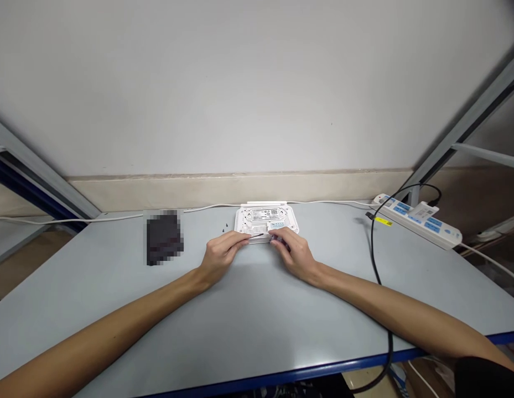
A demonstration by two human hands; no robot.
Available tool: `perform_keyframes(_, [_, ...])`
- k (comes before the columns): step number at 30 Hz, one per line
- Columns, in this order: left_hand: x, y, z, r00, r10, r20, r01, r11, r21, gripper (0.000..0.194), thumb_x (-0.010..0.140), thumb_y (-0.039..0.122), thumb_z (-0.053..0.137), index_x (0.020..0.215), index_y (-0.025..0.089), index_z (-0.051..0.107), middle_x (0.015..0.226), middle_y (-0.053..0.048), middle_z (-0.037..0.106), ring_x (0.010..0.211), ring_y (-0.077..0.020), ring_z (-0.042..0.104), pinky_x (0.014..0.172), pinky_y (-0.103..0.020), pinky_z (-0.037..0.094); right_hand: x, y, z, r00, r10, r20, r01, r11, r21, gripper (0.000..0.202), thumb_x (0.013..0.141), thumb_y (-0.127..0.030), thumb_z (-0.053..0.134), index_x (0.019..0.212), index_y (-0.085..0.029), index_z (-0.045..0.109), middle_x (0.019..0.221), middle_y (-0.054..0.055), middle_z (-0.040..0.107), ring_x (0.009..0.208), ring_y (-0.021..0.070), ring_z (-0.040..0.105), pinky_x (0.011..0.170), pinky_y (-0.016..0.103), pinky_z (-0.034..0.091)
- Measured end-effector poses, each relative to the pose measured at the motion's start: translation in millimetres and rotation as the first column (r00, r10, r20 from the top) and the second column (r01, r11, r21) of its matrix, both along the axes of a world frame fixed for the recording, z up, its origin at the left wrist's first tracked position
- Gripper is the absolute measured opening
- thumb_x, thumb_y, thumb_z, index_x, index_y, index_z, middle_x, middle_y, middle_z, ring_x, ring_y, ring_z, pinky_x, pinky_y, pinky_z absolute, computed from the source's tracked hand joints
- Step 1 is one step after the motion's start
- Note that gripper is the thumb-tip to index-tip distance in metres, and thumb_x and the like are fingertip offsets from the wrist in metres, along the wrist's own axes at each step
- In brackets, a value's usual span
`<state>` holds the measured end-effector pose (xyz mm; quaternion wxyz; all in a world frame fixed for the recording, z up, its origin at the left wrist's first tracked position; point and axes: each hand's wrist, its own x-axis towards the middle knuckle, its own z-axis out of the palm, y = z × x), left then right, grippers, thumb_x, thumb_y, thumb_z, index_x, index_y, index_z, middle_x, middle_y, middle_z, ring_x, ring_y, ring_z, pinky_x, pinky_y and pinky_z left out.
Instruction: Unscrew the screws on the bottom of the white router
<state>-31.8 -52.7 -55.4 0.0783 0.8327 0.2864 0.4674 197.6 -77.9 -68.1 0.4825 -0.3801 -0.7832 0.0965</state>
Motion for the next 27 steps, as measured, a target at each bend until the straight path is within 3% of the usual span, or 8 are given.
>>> perform_keyframes(4, [0.5, -0.8, -0.7, 1.0, -0.028, -0.012, 0.028, 1.0, 0.004, 0.013, 0.087, 0.015, 0.062, 0.097, 0.019, 0.07, 0.086, -0.001, 0.072, 0.077, -0.013, 0.066, 0.069, -0.024, 0.051, 0.5, 4.0, 3.4, 0.987, -0.078, -0.14, 0.07, 0.996, -0.062, 0.017, 0.09, -0.024, 0.059, 0.107, -0.021, 0.062, 0.094, 0.005, 0.068, 0.08, 0.0163, 0.062, 0.071, 0.03, 0.051])
perform_keyframes(7, [0.5, -0.6, -0.5, 0.999, -0.035, -0.023, 0.036, 0.999, 0.024, 0.013, 0.087, 0.015, 0.062, 0.097, 0.019, 0.07, 0.085, -0.001, 0.072, 0.075, -0.0129, 0.067, 0.068, -0.024, 0.051, 1.2, 4.3, 5.7, 0.982, -0.069, -0.177, 0.058, 0.996, -0.068, 0.015, 0.087, -0.024, 0.063, 0.102, -0.021, 0.064, 0.094, 0.004, 0.068, 0.081, 0.0167, 0.062, 0.071, 0.03, 0.05])
perform_keyframes(13, [-2.5, 1.4, -3.1, 0.997, -0.069, -0.037, 0.071, 0.995, 0.073, 0.033, 0.089, 0.004, 0.051, 0.113, 0.021, 0.067, 0.103, -0.004, 0.071, 0.092, -0.0136, 0.067, 0.08, -0.026, 0.054, 2.2, 2.3, 8.7, 0.97, -0.04, -0.241, 0.022, 0.997, -0.075, 0.016, 0.085, -0.021, 0.065, 0.101, -0.022, 0.064, 0.096, 0.004, 0.068, 0.088, 0.0175, 0.063, 0.077, 0.031, 0.051])
perform_keyframes(17, [-3.3, 2.3, -4.8, 0.995, -0.069, -0.067, 0.075, 0.993, 0.091, 0.041, 0.087, -0.002, 0.045, 0.112, 0.02, 0.068, 0.105, -0.005, 0.071, 0.096, -0.0141, 0.068, 0.083, -0.026, 0.056, 2.3, 1.6, 8.0, 0.968, -0.032, -0.248, 0.021, 0.999, -0.049, 0.016, 0.084, -0.021, 0.066, 0.1, -0.023, 0.063, 0.094, 0.003, 0.068, 0.085, 0.0166, 0.063, 0.075, 0.031, 0.052])
perform_keyframes(27, [-3.0, 2.8, -4.8, 0.994, -0.072, -0.085, 0.083, 0.987, 0.137, 0.036, 0.086, -0.001, 0.048, 0.105, 0.02, 0.07, 0.1, -0.004, 0.073, 0.092, -0.0143, 0.069, 0.082, -0.027, 0.058, 2.7, 1.7, 5.0, 0.977, 0.02, -0.214, -0.029, 0.999, -0.036, 0.013, 0.084, -0.021, 0.065, 0.097, -0.021, 0.064, 0.09, 0.004, 0.069, 0.082, 0.0165, 0.064, 0.069, 0.029, 0.054])
